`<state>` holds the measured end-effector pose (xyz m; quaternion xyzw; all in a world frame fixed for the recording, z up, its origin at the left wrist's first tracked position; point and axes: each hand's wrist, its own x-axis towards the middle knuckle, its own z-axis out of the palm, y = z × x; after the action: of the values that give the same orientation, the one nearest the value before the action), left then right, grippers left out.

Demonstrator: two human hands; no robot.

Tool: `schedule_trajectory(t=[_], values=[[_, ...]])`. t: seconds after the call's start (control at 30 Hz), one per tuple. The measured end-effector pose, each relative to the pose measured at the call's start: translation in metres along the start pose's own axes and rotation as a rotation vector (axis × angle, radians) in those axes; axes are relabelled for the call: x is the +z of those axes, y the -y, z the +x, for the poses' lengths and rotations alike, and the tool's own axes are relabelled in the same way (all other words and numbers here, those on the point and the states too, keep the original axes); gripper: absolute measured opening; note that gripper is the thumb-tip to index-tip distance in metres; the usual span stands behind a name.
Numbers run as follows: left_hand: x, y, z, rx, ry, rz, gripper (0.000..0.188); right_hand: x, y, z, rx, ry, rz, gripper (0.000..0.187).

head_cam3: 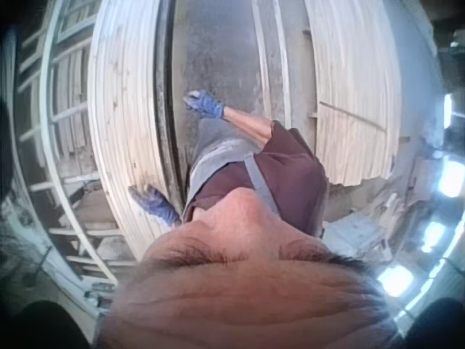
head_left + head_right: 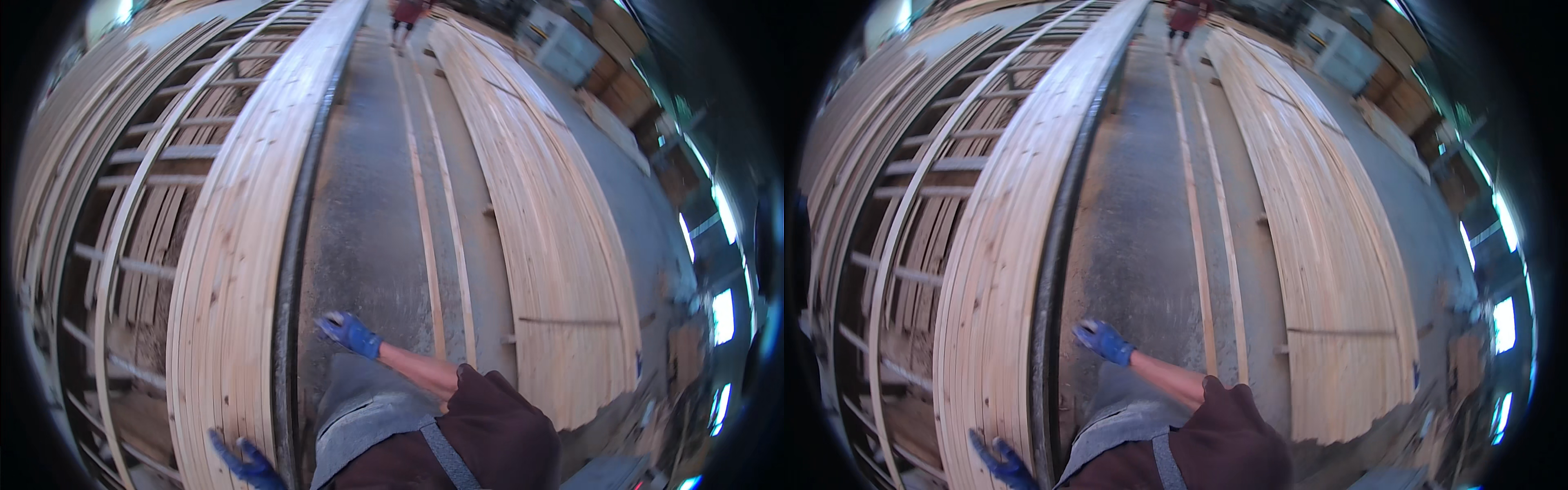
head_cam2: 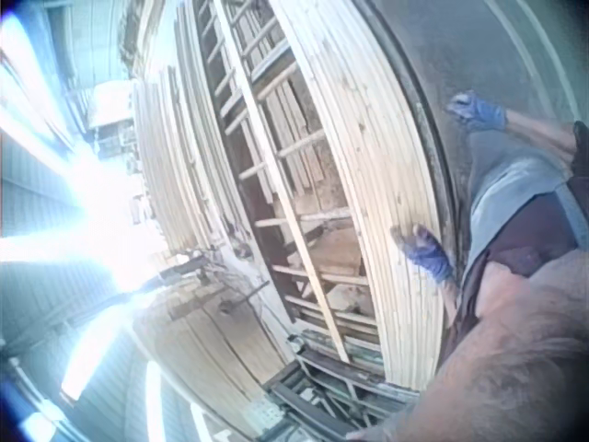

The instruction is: The person measures and places wooden planks onto a metal frame, then uses a brush to apply a white substance to the assembled planks. The person repeatedly picks up planks, aligns them on the frame, and brushes the surface.

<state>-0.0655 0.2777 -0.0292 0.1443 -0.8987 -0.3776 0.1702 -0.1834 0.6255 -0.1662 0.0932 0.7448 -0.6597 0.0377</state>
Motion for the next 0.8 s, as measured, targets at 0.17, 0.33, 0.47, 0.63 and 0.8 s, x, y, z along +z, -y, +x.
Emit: schedule_trajectory(t=[0.17,0.33,0.47,0.63,0.8], values=[[0.106,-0.118,-0.026,0.342,0.381,-0.256,0.045,-0.168,-0.214,-0.106,0.715,-0.138,0.919,0.024],[0.247,-0.101,-0.055,0.245,0.980,-0.013,0.035,-0.379,-0.309,-0.259,0.758,-1.171,0.919,0.026],[0.364,-0.144,-0.054,0.412,1.465,0.191,0.029,-0.504,-0.325,-0.354,0.592,-1.629,1.040,0.041],[0.498,-0.253,-0.060,0.564,1.723,0.243,0.031,-0.579,-0.363,-0.352,0.294,-1.615,1.197,0.045],[0.612,-0.341,-0.070,0.897,1.872,0.517,0.031,-0.611,-0.318,-0.316,0.021,-1.887,1.420,0.029]])
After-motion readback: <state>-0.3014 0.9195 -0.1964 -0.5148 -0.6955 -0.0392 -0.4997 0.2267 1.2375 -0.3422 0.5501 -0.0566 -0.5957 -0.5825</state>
